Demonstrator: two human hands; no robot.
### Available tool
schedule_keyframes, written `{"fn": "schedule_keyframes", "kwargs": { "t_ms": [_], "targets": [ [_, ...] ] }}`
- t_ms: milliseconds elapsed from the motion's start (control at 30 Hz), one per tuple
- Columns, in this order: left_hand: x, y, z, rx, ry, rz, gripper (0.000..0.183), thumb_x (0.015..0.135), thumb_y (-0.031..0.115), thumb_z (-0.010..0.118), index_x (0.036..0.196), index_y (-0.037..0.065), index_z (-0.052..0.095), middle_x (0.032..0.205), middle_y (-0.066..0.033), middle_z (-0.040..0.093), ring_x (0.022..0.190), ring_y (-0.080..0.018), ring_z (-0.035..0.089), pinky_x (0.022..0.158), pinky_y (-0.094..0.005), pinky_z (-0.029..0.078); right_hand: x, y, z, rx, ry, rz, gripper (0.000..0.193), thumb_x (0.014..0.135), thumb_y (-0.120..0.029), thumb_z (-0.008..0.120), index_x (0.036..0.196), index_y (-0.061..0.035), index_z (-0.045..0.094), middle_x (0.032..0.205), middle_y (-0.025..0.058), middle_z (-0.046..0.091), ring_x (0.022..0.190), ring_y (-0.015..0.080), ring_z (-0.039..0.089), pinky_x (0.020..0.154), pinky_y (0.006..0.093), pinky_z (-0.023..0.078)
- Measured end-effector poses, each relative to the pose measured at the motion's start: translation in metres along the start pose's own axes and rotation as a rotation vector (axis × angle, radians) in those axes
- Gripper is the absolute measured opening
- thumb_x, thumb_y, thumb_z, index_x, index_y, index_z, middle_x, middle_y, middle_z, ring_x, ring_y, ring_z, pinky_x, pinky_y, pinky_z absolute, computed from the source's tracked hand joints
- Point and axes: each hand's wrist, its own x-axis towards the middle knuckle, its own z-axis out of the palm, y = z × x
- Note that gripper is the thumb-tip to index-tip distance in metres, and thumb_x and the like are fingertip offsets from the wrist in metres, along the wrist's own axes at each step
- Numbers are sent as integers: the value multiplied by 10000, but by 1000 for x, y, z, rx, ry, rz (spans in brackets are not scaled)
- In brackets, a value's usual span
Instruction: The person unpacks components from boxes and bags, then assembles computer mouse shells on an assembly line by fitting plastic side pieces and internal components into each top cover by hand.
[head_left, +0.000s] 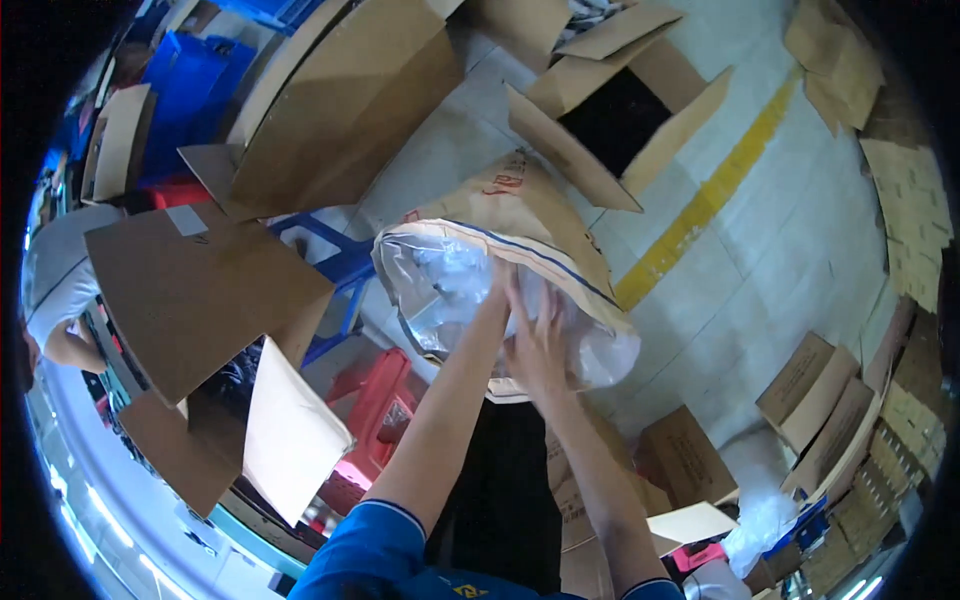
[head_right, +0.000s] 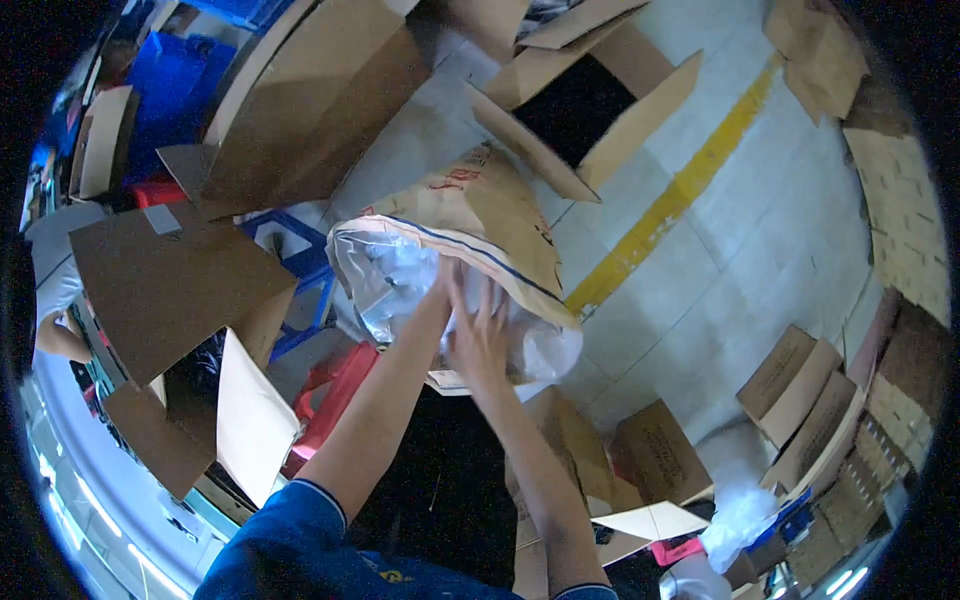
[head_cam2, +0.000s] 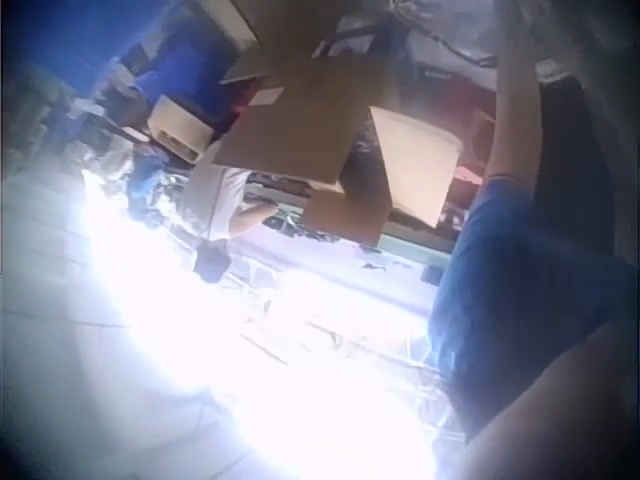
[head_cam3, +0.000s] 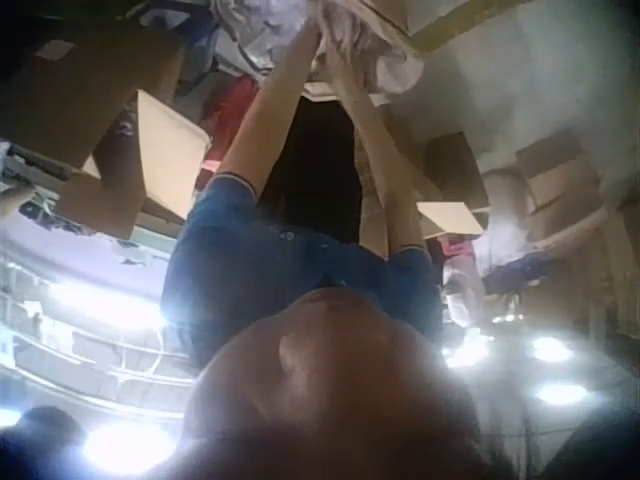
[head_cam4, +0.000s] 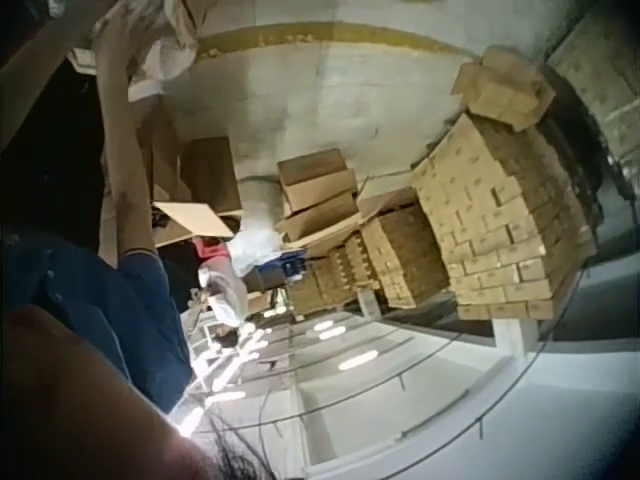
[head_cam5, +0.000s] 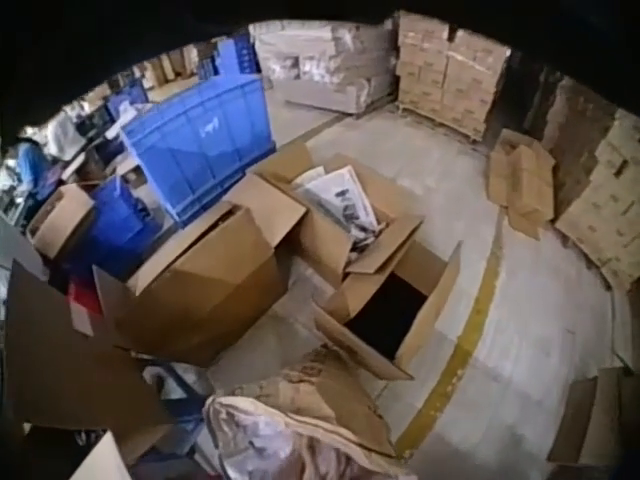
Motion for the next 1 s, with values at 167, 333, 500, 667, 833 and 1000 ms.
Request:
{"fn": "schedule_keyframes", "kwargs": {
  "t_ms": [167,333,500,667,833,1000],
  "targets": [
    [24,16,-15,-322,-406,-223,471,897,302,509,1269,15,472,1205,-142,552,1062,-248,521,944,-351,408,66,95,106,-277,-419,59,589,889,-235,509,1413,-78,291,1342,232,411,1231,349,424,1034,493,319],
    [-36,62,-10,536,-245,76,418,889,247,494,1210,-22,487,1175,-228,560,1127,-362,513,966,-400,403,63,124,134,1111,-307,283,901,734,-451,665,1405,-20,244,1449,229,260,1340,356,267,1096,448,240],
    [-120,129,-49,247,6,-21,271,932,135,482,1159,11,562,1037,-144,648,954,-221,632,795,-307,492,-33,138,81,710,-608,137,931,724,-465,673,1411,-18,232,1456,228,248,1349,358,250,1102,435,231],
    [-177,121,-81,-19,106,-93,210,947,103,486,1110,11,582,918,-51,635,797,-91,562,695,-224,457,126,157,84,41,-765,25,961,713,-480,681,1417,-16,219,1463,227,235,1357,360,232,1108,422,223],
    [-261,124,-187,140,269,-278,192,947,124,476,1077,29,580,922,-76,642,829,-124,603,712,-266,497,95,51,51,-256,-811,-26,1061,675,-435,742,1447,-33,135,1471,240,208,1367,349,215,1114,406,205],
    [-331,109,-200,199,285,-309,255,916,179,485,1092,40,604,880,-127,676,775,-198,670,728,-315,529,72,34,-15,-347,-501,-164,951,681,-254,742,1454,-131,202,1392,296,285,1274,470,299,1079,501,231]
  ]
}}
